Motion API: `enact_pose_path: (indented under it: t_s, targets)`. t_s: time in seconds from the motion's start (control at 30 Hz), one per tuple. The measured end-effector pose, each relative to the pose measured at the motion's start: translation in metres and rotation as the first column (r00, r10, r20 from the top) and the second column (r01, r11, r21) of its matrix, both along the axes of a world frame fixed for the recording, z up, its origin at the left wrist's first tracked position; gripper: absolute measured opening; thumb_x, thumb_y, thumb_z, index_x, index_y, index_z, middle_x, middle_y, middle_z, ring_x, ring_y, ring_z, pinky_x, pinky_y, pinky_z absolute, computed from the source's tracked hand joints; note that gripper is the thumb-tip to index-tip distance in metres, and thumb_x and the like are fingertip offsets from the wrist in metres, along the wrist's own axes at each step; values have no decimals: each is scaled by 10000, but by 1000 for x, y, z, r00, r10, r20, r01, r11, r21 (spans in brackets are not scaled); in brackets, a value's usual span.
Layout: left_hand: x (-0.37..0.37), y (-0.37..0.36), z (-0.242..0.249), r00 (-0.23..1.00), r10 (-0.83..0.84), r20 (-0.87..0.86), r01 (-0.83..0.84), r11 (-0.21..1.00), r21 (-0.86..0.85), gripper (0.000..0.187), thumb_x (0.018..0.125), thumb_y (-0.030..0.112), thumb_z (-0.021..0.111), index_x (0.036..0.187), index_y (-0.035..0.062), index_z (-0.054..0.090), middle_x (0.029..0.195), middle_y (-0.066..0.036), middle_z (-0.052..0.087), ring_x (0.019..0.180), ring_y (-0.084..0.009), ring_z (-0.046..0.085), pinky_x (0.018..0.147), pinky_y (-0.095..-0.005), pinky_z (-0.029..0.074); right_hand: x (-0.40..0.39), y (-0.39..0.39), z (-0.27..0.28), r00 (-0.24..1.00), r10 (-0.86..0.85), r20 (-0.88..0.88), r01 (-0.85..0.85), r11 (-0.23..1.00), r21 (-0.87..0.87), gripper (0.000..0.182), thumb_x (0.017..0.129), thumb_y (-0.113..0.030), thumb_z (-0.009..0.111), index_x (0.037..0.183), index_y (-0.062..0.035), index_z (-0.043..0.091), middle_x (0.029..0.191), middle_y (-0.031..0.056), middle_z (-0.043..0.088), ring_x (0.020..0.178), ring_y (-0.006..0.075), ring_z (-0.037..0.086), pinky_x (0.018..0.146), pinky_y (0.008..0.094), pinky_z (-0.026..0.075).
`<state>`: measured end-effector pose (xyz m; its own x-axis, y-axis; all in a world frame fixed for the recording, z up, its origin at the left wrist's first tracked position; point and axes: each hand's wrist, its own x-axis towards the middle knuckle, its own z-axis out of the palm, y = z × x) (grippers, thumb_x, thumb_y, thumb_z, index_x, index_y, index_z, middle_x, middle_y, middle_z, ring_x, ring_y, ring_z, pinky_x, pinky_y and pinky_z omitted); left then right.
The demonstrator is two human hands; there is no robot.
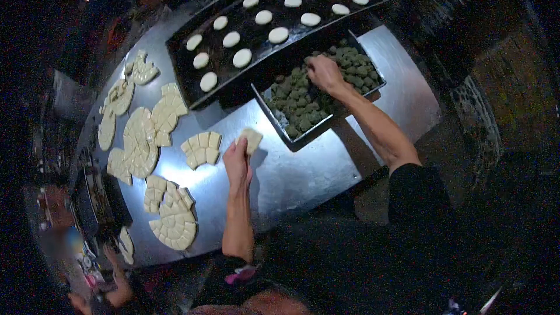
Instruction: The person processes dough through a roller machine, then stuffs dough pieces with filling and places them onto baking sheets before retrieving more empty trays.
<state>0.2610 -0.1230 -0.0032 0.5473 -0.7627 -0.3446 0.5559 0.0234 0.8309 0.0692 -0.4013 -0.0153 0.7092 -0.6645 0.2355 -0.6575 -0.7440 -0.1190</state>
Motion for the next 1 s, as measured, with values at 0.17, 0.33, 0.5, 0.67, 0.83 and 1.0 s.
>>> enact_pose_path:
  t_s: [0.17, 0.33, 0.5, 0.67, 0.83, 1.0]
  targets:
    - [-21, -34, 6, 999, -27, 20, 27, 999, 20, 241, 914, 132, 522, 1031, -67, 594, 870, -60, 608, 738, -110, 563, 653, -240, 462, 31, 110, 53, 752, -298, 588, -333, 598, 729, 318, 801, -107, 641, 1096, -1, 586, 1034, 88, 625, 839, 127, 603, 721, 262, 495]
    - [-22, -26, 12, 998, -28, -60, 13, 974, -227, 261, 935, 171, 499, 1046, -54, 567, 856, -43, 585, 707, -84, 534, 633, -226, 474, 69, 189, 51, 764, 155, 626, -254, 964, 72, 252, 723, -43, 660, 971, -42, 619, 917, 121, 610, 861, 278, 603, 713, 357, 503]
    - [-9, 17, 19, 991, -41, -129, 9, 970, -242, 260, 894, 122, 554, 1083, -57, 561, 1002, -117, 615, 888, -149, 607, 776, -263, 512, 77, 188, 63, 868, -79, 490, -255, 776, 576, 296, 806, -176, 594, 1066, -39, 626, 903, 144, 648, 788, 251, 631, 678, 344, 499]
    - [3, 53, 22, 1000, -28, -15, 23, 966, -256, 296, 834, -4, 587, 1126, -45, 569, 964, -99, 618, 829, -143, 604, 764, -248, 515, 100, 209, 71, 883, -176, 434, -335, 410, 848, 202, 818, -135, 618, 983, -26, 656, 817, 58, 648, 698, 133, 602, 603, 281, 488]
    - [9, 68, 18, 985, 58, 161, -25, 979, -203, 358, 880, -18, 503, 1234, -62, 479, 1035, -111, 593, 876, -129, 574, 760, -252, 494, 105, 290, 90, 785, 261, 562, -347, 937, 50, 145, 753, -38, 596, 897, -24, 606, 864, 113, 576, 769, 285, 575, 656, 360, 489]
    - [-11, 106, 75, 970, -16, 244, 82, 962, -262, 445, 929, 38, 423, 1354, -43, 320, 1033, -104, 588, 968, -156, 554, 816, -272, 473, 96, 308, 116, 790, 375, 485, -361, 924, -126, 226, 713, -14, 582, 939, -25, 588, 941, 105, 560, 844, 289, 546, 689, 352, 488]
